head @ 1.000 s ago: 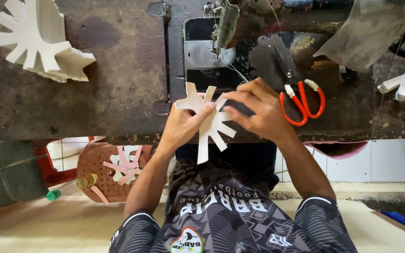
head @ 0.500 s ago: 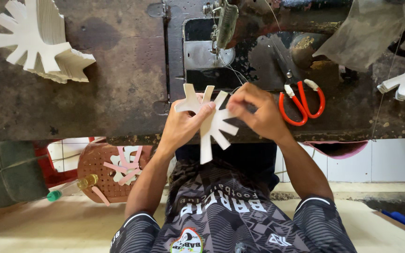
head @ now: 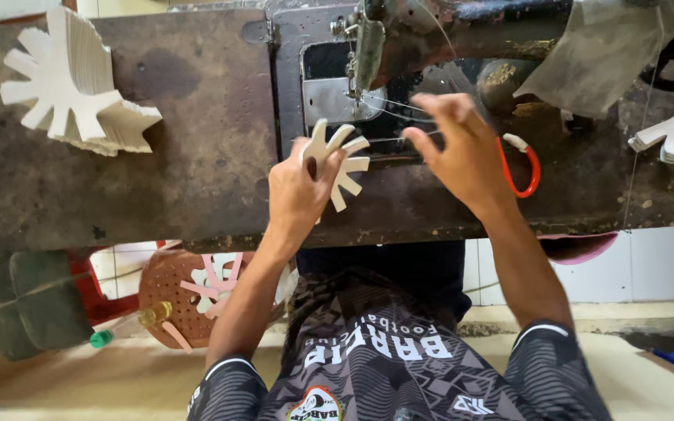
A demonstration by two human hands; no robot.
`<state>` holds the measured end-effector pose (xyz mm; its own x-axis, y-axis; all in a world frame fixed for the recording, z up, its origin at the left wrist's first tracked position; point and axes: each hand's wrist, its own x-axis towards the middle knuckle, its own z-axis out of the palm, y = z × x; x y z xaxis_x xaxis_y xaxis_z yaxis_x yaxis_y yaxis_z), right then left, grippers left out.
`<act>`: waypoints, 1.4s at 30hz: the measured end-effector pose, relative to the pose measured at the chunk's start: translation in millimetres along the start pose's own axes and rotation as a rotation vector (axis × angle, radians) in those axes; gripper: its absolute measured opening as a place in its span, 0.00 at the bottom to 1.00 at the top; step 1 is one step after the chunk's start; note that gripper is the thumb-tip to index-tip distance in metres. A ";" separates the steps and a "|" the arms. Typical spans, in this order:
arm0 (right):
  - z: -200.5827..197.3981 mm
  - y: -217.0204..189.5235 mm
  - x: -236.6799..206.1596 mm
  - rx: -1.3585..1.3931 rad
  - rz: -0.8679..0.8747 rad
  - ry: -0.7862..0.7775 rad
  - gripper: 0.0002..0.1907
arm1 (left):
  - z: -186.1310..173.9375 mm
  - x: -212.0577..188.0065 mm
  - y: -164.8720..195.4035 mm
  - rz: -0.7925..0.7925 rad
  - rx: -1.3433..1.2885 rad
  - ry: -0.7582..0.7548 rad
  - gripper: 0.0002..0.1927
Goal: The person sits at a treadle sewing machine and stitches white foam cutout shapes one at a time, guiding each piece under the needle. They occasionally trim threads with scissors, adjust the machine, and place finished pieces on a stack beside the work area.
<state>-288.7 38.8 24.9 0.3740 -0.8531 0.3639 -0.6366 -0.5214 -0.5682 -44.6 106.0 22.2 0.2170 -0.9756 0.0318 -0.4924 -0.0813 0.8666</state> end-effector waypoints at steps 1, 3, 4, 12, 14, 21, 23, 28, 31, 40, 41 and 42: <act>3.5 -1.9 6.1 0.006 -0.002 -0.039 0.19 | 1.7 3.2 1.7 -0.059 0.026 0.030 0.20; 11.2 -1.5 18.3 0.016 0.009 -0.107 0.19 | 0.8 6.9 3.0 0.350 0.142 0.320 0.30; 15.5 0.4 24.1 0.022 0.024 -0.136 0.20 | -0.5 8.8 2.5 0.556 0.199 0.461 0.35; 34.4 36.1 72.6 -0.096 -0.119 -0.420 0.13 | -19.7 34.6 -20.4 0.839 0.593 -0.210 0.22; 39.7 41.3 74.6 -0.075 -0.054 -0.503 0.14 | -14.5 42.5 -22.2 0.844 0.566 -0.231 0.21; 50.8 73.4 74.7 -0.113 -0.250 -0.409 0.12 | 8.3 52.8 -22.5 0.881 0.520 -0.129 0.13; 56.5 82.2 74.3 -0.155 -0.288 -0.383 0.11 | 11.6 53.1 -23.6 0.851 0.459 -0.105 0.12; 66.4 95.4 67.6 -0.318 -0.379 -0.257 0.11 | 15.7 55.0 -26.3 0.811 0.412 -0.122 0.10; 67.4 98.4 64.9 -0.318 -0.314 -0.247 0.12 | 19.6 54.8 -25.4 0.801 0.408 -0.073 0.11; 69.8 93.3 64.8 -0.266 -0.323 -0.197 0.10 | 29.3 48.9 -22.2 0.759 0.481 0.000 0.14; 69.6 93.8 65.3 -0.242 -0.357 -0.143 0.10 | 30.7 49.2 -22.0 0.755 0.481 0.006 0.14; 69.7 94.3 65.6 -0.257 -0.350 -0.159 0.10 | 31.9 49.1 -21.7 0.751 0.481 0.012 0.14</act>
<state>-277.2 -67.7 -56.3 0.6824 -0.6291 0.3723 -0.5925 -0.7743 -0.2225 -50.2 53.4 -11.0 -0.2983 -0.8039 0.5146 -0.8082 0.4996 0.3119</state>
